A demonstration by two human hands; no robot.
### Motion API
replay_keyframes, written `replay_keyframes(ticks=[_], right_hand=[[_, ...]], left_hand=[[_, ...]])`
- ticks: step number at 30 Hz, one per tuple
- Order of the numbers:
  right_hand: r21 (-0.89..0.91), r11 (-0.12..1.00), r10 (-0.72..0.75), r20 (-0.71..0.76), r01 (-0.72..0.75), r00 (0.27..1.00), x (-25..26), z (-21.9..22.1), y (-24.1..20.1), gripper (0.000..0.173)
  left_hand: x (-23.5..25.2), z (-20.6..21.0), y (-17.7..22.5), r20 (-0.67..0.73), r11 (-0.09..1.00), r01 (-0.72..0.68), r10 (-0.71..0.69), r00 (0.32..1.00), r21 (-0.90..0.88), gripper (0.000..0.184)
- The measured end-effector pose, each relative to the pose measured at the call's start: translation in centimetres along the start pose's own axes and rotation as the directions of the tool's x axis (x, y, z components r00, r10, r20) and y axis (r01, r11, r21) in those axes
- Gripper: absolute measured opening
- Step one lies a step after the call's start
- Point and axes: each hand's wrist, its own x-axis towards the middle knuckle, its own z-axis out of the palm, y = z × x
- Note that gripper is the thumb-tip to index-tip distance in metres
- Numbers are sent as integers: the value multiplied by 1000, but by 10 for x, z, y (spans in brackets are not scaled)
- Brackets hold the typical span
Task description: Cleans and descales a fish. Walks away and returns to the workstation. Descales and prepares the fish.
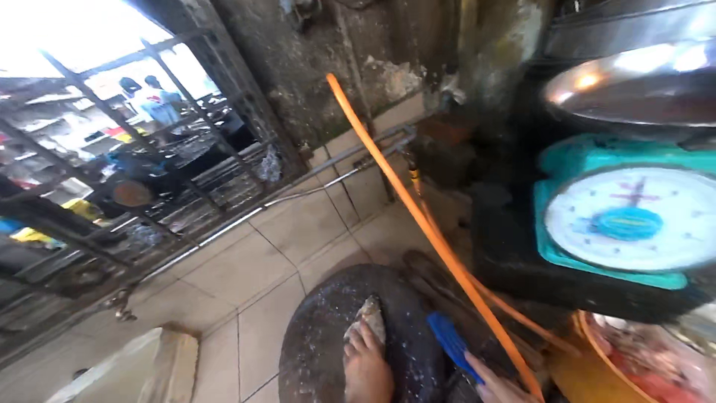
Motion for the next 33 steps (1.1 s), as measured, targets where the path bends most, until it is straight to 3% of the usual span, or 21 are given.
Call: replay_keyframes(ticks=[3,5,7,9,12,15,18,20,23,25,28,31,33], right_hand=[[-135,986,-93,64,101,994,3,4,-19,46],[-130,986,-100,19,101,995,4,7,-27,45],[-138,983,-133,-52,124,990,2,7,-26,42],[-275,947,-209,-131,167,969,3,3,-7,41],[-417,900,-290,-351,129,891,18,-4,22,40],[-328,914,-320,-217,240,922,6,-4,14,39],[-174,981,-131,-277,84,952,11,4,37,42],[-90,993,-100,-283,77,954,15,4,31,42],[9,991,-131,-189,136,973,9,13,13,42],[47,992,-110,-140,117,984,5,13,14,42],[125,991,-30,-98,42,995,-5,12,23,42],[232,972,73,-123,-43,990,-3,13,30,45],[214,976,63,-158,-28,985,-2,16,25,44]], left_hand=[[-6,-13,-6,68,997,-22,28,997,-80,82],[-16,-12,0,72,993,-81,87,994,-84,79],[-30,-1,6,-30,980,-180,178,983,-85,76],[-38,15,9,-186,956,-286,271,944,-58,74],[-39,30,12,-335,938,-346,322,885,-11,72],[-35,29,17,-368,932,-362,338,866,5,71],[-34,31,20,-376,936,-348,342,861,53,71],[-31,26,20,-371,936,-350,341,864,45,66],[-40,-3,11,-117,938,-341,334,935,-52,71],[-44,-29,4,92,936,-311,329,940,-165,84],[-35,-33,27,-8,919,-331,337,941,-212,92],[-20,-11,64,-33,973,-224,223,974,-57,95],[-15,8,68,-159,980,-191,197,968,50,96]])
